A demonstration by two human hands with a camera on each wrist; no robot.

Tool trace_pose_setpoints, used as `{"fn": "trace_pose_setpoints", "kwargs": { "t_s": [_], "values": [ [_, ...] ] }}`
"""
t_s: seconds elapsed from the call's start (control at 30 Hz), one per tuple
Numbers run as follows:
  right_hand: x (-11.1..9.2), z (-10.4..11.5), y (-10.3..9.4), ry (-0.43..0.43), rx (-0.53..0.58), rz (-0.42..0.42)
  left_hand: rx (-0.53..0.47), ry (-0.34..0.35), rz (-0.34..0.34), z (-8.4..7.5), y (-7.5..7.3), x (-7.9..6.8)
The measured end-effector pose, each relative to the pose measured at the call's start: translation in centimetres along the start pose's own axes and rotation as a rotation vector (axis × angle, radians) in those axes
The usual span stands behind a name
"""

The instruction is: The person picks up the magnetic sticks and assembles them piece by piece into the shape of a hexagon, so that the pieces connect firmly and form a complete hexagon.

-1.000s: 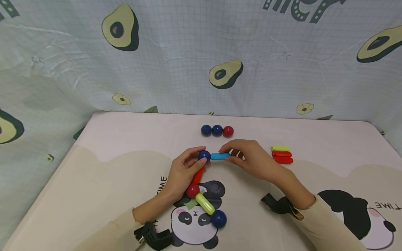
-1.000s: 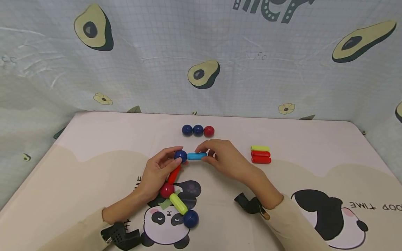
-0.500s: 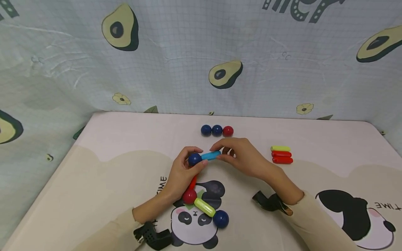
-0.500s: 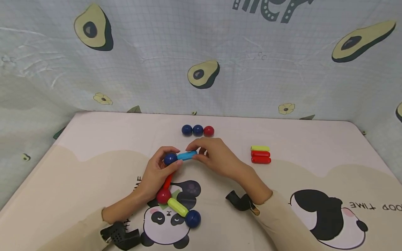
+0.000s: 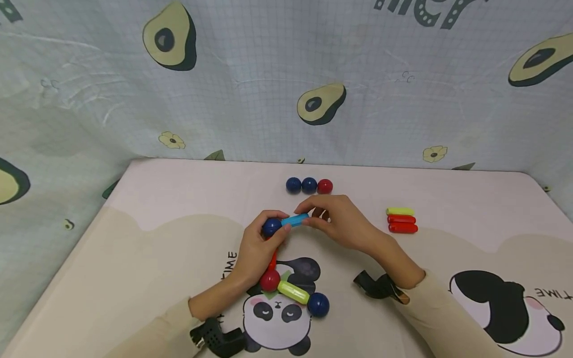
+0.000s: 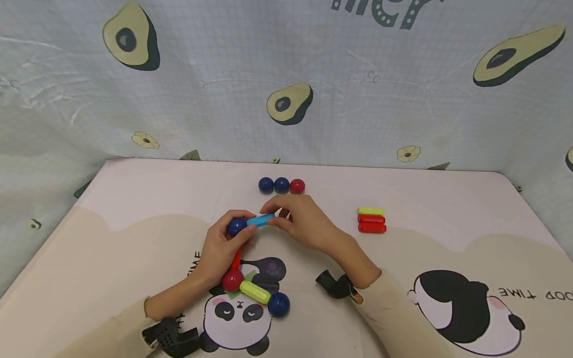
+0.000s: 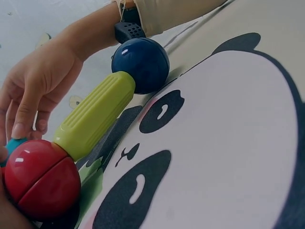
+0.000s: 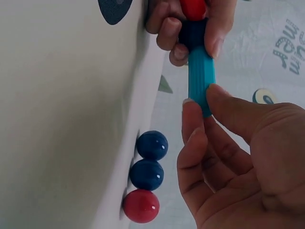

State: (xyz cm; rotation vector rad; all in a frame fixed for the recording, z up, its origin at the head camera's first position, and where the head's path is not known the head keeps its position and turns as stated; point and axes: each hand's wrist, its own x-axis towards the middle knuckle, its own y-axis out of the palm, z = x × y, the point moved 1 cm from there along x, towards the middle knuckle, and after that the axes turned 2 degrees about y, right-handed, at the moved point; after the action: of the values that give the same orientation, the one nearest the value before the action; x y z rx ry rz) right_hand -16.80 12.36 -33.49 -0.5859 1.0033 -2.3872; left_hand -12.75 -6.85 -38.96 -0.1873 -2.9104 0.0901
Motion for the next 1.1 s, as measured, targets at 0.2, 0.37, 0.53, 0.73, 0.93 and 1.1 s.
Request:
{"fn": "trace_pose_setpoints", "kwargs": {
  "t_s": [0.2, 0.37, 0.53, 0.73, 0.93, 1.1],
  "values": [
    [-0.1, -0.8, -1.1, 0.010, -0.044, -0.075, -0.033, -0.030, 0.003, -0.1, -0.1, -0.1],
    [0.0, -2.4, -2.0, 0.096, -0.081, -0.205, -0.032, -0.010, 0.008, -0.1, -0.1, 0.0],
    [0.4, -3.9, -2.2, 0.201, -0.077, -0.221, 0.014, 0.034, 0.012, -0.1, -0.2, 0.0],
    [1.3, -4.9, -1.8, 0.252, -0.065, -0.165, 0.044, 0.035, 0.012, -0.3, -0.2, -0.1],
    [2.1, -5.7, -1.7, 0.299, -0.061, -0.138, 0.052, 0.020, 0.015, -0.3, -0.3, 0.0],
    [2.3, -6.2, -1.7, 0.343, -0.029, -0.135, 0.053, 0.009, 0.015, -0.3, -0.3, 0.0]
  ]
}}
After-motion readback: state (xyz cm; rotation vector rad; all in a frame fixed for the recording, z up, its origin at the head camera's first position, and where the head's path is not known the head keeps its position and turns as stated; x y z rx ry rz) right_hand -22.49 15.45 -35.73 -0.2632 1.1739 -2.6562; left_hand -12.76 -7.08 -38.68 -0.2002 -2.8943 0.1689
